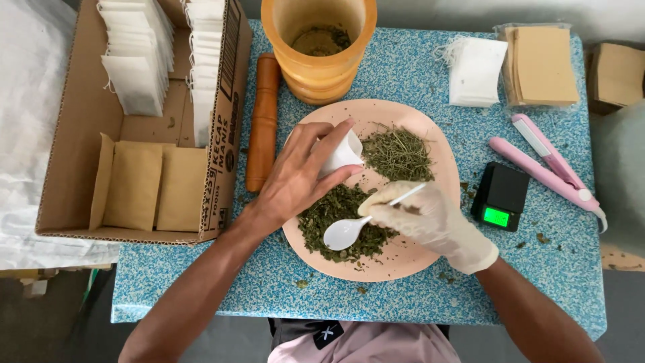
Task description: Filling small filter bags with dried herbal tea using a plastic spoon
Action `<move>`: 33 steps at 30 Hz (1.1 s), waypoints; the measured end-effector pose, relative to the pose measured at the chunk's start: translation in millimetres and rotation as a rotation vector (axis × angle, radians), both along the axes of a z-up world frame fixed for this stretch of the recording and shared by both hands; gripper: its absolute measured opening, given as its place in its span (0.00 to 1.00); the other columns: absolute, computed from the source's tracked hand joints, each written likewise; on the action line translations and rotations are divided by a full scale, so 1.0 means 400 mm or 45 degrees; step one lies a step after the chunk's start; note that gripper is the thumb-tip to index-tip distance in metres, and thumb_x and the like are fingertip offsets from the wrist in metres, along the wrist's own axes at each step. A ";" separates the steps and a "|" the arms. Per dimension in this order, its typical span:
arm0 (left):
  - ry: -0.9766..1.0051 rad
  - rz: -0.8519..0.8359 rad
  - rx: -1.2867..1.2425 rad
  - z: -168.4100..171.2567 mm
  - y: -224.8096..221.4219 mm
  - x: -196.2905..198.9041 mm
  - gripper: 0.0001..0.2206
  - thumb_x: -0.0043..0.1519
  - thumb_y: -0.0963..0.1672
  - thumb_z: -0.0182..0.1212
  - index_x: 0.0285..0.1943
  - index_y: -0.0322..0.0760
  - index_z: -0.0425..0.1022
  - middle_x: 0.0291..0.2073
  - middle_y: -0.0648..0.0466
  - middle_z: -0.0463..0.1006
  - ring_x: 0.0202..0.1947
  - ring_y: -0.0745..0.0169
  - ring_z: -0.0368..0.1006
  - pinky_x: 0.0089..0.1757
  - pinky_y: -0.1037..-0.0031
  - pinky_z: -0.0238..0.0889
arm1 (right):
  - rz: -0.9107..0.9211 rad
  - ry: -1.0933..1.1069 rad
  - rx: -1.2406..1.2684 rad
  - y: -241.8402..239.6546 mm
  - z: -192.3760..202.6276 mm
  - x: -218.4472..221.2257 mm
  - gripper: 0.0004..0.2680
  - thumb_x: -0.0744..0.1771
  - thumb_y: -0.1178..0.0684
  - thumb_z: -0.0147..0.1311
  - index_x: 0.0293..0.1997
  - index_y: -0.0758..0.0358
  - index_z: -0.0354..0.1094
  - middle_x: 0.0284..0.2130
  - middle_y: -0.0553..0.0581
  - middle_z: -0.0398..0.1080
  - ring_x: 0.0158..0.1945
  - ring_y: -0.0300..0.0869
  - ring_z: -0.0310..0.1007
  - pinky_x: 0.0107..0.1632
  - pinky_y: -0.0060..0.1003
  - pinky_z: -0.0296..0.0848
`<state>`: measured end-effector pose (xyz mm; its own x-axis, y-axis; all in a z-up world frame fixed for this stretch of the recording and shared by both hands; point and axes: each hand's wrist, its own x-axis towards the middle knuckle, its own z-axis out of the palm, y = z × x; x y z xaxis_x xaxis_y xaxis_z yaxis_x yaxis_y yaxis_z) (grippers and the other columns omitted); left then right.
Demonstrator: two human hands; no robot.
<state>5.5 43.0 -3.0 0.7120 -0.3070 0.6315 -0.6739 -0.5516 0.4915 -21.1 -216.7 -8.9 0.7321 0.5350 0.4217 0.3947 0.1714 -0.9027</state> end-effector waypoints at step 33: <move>0.129 -0.068 0.086 -0.009 0.004 -0.015 0.27 0.72 0.49 0.69 0.79 0.38 0.70 0.53 0.42 0.78 0.55 0.44 0.76 0.54 0.53 0.77 | -0.240 0.826 -0.429 -0.118 0.048 0.113 0.09 0.73 0.53 0.58 0.53 0.68 0.78 0.35 0.67 0.81 0.37 0.48 0.80 0.43 0.41 0.76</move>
<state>-0.4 44.6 -6.5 0.7526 -0.3855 0.5338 -0.6519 -0.5503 0.5217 24.0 -264.0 10.3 0.8700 0.3996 -0.2890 -0.2382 -0.1726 -0.9557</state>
